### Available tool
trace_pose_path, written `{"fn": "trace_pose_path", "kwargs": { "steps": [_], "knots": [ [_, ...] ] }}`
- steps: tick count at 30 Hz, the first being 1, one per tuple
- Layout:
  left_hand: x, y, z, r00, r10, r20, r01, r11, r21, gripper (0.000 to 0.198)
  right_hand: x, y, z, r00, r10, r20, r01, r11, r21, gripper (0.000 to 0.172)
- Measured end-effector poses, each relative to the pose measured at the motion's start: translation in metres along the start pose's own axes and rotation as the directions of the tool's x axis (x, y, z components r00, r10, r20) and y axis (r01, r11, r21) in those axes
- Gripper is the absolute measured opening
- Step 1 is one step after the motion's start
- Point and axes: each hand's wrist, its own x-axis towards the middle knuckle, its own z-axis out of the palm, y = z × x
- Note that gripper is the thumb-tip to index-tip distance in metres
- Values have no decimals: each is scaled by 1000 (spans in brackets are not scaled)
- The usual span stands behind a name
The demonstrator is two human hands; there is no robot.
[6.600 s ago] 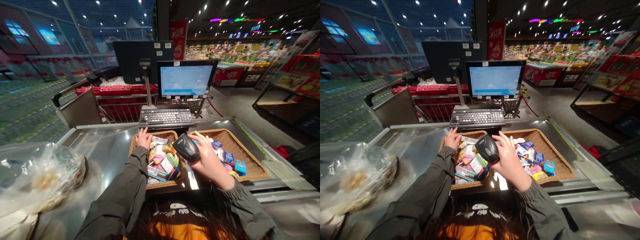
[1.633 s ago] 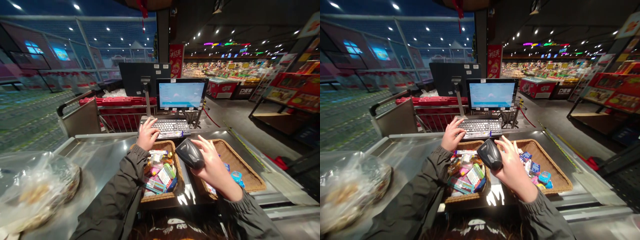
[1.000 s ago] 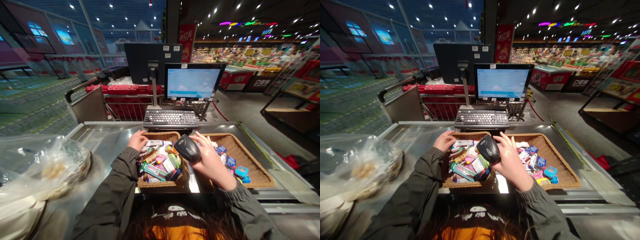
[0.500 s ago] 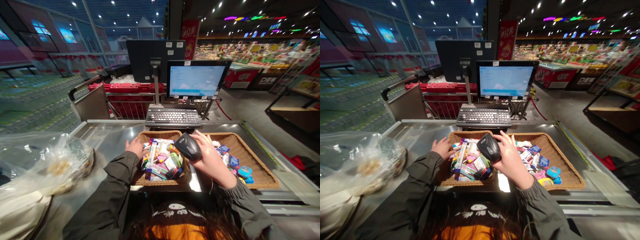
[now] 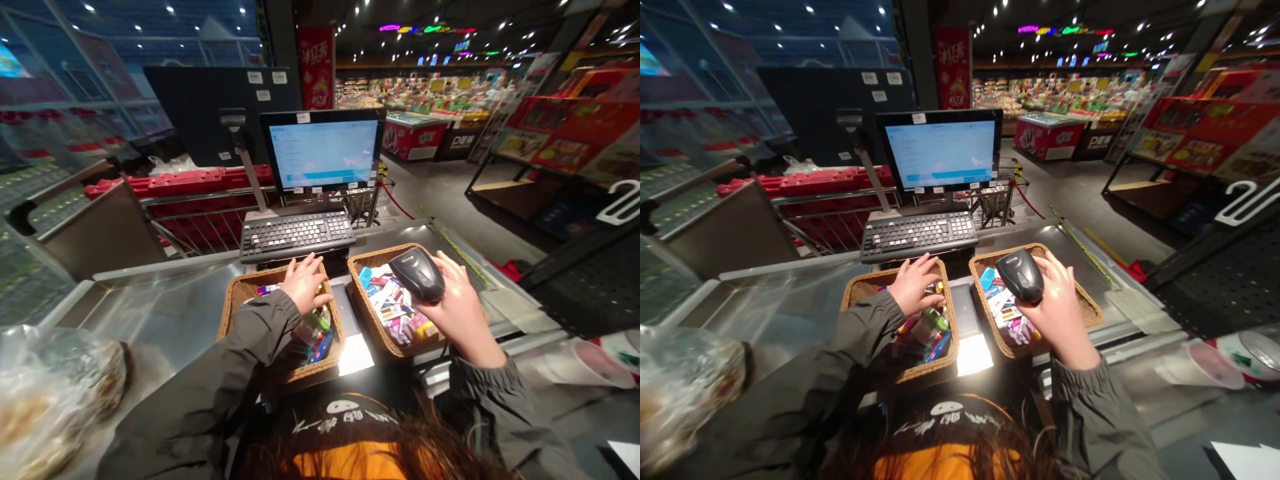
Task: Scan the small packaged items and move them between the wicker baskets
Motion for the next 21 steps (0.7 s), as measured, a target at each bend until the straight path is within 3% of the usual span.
{"fn": "trace_pose_path", "kwargs": {
  "steps": [6,11,16,21],
  "knots": [
    [59,47,36,982,175,74,-174,984,-26,22,-18,31,-15,992,118,-43,-119,993,-19,49],
    [106,76,86,980,152,132,-152,988,-17,18,-22,45,-23,989,140,-44,-140,990,-12,49],
    [149,80,124,969,186,161,-185,983,-22,17,-19,57,-28,986,158,-47,-157,987,18,54],
    [186,75,131,907,378,186,-373,926,-62,16,-11,67,-29,989,149,-21,-148,988,45,52]
  ]
}}
